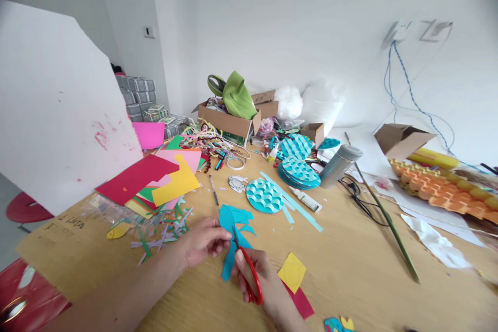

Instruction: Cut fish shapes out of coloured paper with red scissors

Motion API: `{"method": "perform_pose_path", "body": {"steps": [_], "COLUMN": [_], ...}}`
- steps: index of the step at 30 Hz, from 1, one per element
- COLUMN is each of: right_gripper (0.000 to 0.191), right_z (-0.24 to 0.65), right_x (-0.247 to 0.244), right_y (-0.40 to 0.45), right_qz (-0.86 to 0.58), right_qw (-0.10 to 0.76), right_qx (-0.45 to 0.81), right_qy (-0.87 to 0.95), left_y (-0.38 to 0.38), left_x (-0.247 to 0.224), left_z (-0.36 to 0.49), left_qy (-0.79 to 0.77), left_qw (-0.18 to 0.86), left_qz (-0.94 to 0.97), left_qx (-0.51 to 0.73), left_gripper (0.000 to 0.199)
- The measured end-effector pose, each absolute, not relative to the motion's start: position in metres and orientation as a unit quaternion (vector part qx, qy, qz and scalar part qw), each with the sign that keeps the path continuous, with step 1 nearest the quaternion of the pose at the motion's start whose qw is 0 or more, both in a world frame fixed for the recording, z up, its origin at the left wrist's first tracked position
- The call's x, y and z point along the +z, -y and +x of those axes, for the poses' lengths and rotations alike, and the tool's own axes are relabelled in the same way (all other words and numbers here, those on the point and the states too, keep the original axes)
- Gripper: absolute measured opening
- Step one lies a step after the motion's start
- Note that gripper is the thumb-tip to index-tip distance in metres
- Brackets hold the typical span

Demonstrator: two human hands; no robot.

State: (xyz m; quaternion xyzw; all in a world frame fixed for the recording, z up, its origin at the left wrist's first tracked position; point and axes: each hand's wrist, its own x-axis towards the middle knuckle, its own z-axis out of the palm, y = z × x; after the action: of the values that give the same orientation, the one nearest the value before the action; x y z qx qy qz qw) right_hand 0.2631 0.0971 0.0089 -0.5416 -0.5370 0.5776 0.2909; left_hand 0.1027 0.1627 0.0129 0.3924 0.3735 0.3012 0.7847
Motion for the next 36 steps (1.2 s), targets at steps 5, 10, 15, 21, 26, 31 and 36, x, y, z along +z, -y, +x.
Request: {"method": "perform_pose_path", "body": {"steps": [5, 10, 15, 21, 26, 31, 36], "right_gripper": [0.060, 0.060, 0.060, 0.062, 0.061, 0.061, 0.061], "right_z": [0.2624, 0.2624, 0.2629, 0.2634, 0.2640, 0.2644, 0.2637], "right_x": [0.0152, 0.0151, 0.0121, 0.0134, 0.0137, 0.0121, 0.0129], "right_y": [-0.0963, -0.0960, -0.0959, -0.0960, -0.0966, -0.0976, -0.0978], "right_qz": [-0.532, -0.531, -0.535, -0.535, -0.532, -0.532, -0.536], "right_qw": [0.307, 0.312, 0.303, 0.291, 0.298, 0.302, 0.298], "right_qx": [0.575, 0.574, 0.575, 0.576, 0.571, 0.577, 0.578], "right_qy": [0.540, 0.539, 0.540, 0.545, 0.550, 0.541, 0.538], "left_y": [-0.1630, -0.1635, -0.1641, -0.1648, -0.1655, -0.1652, -0.1653], "left_x": [0.0099, 0.0111, 0.0106, 0.0063, 0.0052, 0.0062, 0.0051], "left_z": [0.1036, 0.1039, 0.1042, 0.1035, 0.1023, 0.1024, 0.1016], "left_qy": [-0.367, -0.376, -0.385, -0.390, -0.388, -0.384, -0.386], "left_qw": [0.786, 0.782, 0.768, 0.754, 0.756, 0.762, 0.758], "left_qz": [0.385, 0.377, 0.402, 0.428, 0.429, 0.421, 0.424], "left_qx": [0.315, 0.324, 0.319, 0.311, 0.307, 0.308, 0.311], "left_gripper": [0.024, 0.025, 0.023, 0.020, 0.019, 0.019, 0.019]}}
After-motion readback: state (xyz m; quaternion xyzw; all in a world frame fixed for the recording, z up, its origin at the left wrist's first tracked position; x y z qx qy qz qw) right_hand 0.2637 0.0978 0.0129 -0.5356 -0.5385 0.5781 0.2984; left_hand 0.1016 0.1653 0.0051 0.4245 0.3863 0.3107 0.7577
